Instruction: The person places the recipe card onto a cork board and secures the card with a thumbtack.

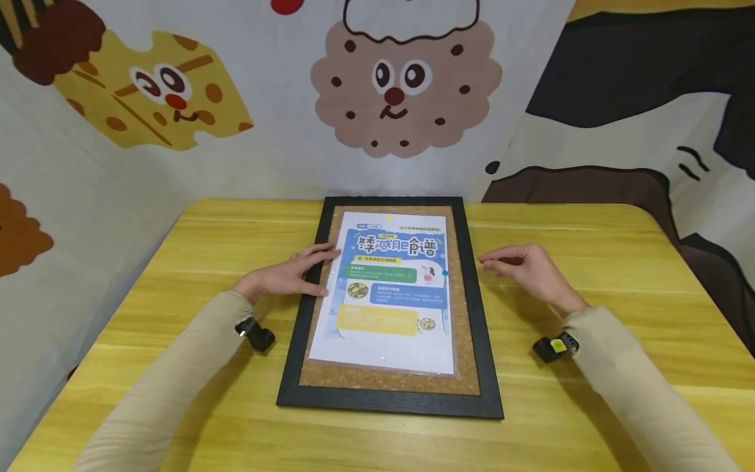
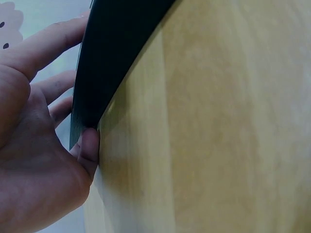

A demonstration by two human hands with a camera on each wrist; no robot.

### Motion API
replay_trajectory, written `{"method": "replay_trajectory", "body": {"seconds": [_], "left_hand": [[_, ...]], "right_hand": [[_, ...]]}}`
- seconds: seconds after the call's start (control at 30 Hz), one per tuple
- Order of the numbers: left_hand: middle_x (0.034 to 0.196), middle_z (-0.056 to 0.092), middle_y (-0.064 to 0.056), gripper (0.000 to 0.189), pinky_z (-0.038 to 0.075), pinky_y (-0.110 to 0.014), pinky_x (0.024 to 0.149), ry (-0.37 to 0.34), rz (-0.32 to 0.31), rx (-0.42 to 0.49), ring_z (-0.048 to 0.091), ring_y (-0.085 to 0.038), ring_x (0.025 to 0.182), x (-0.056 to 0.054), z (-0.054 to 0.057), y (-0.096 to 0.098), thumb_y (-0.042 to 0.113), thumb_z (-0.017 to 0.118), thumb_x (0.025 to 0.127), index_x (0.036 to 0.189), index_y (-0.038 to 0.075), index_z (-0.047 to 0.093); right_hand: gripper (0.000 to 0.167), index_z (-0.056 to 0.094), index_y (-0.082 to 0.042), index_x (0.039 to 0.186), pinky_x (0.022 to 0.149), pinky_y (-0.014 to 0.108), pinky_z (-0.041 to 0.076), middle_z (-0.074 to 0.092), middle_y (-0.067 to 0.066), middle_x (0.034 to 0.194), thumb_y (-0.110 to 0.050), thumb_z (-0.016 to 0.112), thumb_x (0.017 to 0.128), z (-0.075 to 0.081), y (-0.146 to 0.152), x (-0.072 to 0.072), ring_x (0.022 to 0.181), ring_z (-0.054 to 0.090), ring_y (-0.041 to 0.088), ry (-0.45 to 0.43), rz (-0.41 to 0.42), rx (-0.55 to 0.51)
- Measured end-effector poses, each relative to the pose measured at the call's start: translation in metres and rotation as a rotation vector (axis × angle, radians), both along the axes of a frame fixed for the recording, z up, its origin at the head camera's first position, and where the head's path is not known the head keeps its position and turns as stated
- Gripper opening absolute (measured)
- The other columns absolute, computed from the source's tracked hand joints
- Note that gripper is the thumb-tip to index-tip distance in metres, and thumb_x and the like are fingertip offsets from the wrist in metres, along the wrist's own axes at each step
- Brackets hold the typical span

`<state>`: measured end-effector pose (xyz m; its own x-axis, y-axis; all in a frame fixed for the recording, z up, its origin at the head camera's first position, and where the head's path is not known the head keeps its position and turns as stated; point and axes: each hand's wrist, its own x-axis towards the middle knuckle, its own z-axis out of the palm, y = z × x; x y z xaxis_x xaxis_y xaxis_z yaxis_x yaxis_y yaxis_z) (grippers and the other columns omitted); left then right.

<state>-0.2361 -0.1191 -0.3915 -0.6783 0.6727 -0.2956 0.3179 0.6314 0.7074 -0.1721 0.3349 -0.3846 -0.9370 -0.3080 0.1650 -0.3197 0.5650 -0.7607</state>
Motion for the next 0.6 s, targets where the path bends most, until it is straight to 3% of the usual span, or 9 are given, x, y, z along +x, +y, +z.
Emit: {"method": "replay_trajectory", "body": {"seconds": [0.43,0.6], "left_hand": [[0.161,-0.002,-0.006,0.085,-0.011,-0.056,0.11,0.003,-0.011,0.009,-0.008,-0.033,0.144,0.0,0.001,0.0,0.028,0.07,0.089,0.156,0.013,0.019],[0.161,-0.003,-0.006,0.085,-0.011,-0.056,0.11,0.0,-0.013,0.006,-0.008,-0.033,0.144,0.0,0.001,-0.001,0.029,0.07,0.09,0.156,0.014,0.019]], "right_hand": [[0.018,0.071,0.005,0.107,0.069,0.028,0.056,0.07,0.018,0.103,0.0,0.062,0.093,0.005,-0.022,-0.001,0.085,0.068,0.011,-0.064,0.081,-0.024],[0.021,0.071,0.004,0.11,0.067,0.031,0.056,0.071,0.014,0.099,-0.005,0.065,0.093,0.009,-0.03,-0.001,0.079,0.068,0.016,-0.123,0.119,-0.009]]}}
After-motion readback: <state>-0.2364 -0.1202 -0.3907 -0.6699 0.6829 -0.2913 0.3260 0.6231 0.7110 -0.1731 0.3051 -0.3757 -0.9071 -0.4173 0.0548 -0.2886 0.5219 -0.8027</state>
